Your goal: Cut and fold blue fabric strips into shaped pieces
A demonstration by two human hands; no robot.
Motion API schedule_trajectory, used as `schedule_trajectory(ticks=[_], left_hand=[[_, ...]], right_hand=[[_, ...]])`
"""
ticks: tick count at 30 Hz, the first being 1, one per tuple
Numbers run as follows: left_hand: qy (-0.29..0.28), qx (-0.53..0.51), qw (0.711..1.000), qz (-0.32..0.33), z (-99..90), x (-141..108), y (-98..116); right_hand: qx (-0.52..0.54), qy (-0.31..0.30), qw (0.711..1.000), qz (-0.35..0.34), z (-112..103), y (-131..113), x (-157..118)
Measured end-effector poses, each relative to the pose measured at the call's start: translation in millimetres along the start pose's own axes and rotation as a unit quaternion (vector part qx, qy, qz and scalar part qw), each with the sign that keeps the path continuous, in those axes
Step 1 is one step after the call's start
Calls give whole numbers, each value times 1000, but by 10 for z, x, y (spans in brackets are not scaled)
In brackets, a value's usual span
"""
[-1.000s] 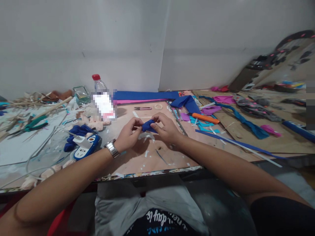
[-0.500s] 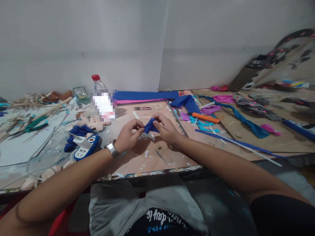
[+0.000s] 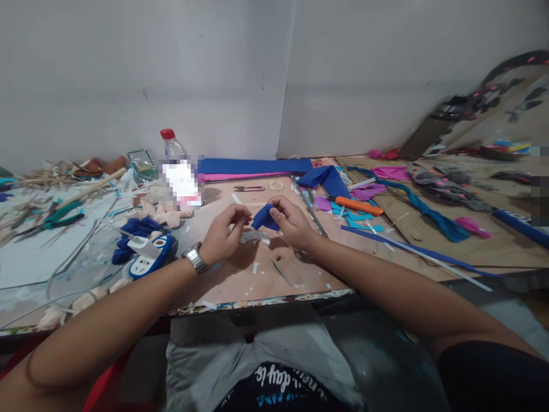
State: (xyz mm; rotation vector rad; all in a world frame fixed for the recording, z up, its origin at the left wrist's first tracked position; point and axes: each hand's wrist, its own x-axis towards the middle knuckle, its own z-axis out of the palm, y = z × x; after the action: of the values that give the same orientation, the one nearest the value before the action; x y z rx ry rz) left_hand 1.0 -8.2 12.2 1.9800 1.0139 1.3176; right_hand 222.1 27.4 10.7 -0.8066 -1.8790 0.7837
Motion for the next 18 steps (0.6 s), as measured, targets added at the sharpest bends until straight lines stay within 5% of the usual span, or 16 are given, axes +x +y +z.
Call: schedule_trajectory(ticks=[8,18], left_hand=[[-7,66,997,43,-25,-9,50],[-32,31,997,56,-15,-7,52]], right_hand=[[-15,-17,1000,-7,4,-52,2],[24,-20,1000,-4,26,5,1]])
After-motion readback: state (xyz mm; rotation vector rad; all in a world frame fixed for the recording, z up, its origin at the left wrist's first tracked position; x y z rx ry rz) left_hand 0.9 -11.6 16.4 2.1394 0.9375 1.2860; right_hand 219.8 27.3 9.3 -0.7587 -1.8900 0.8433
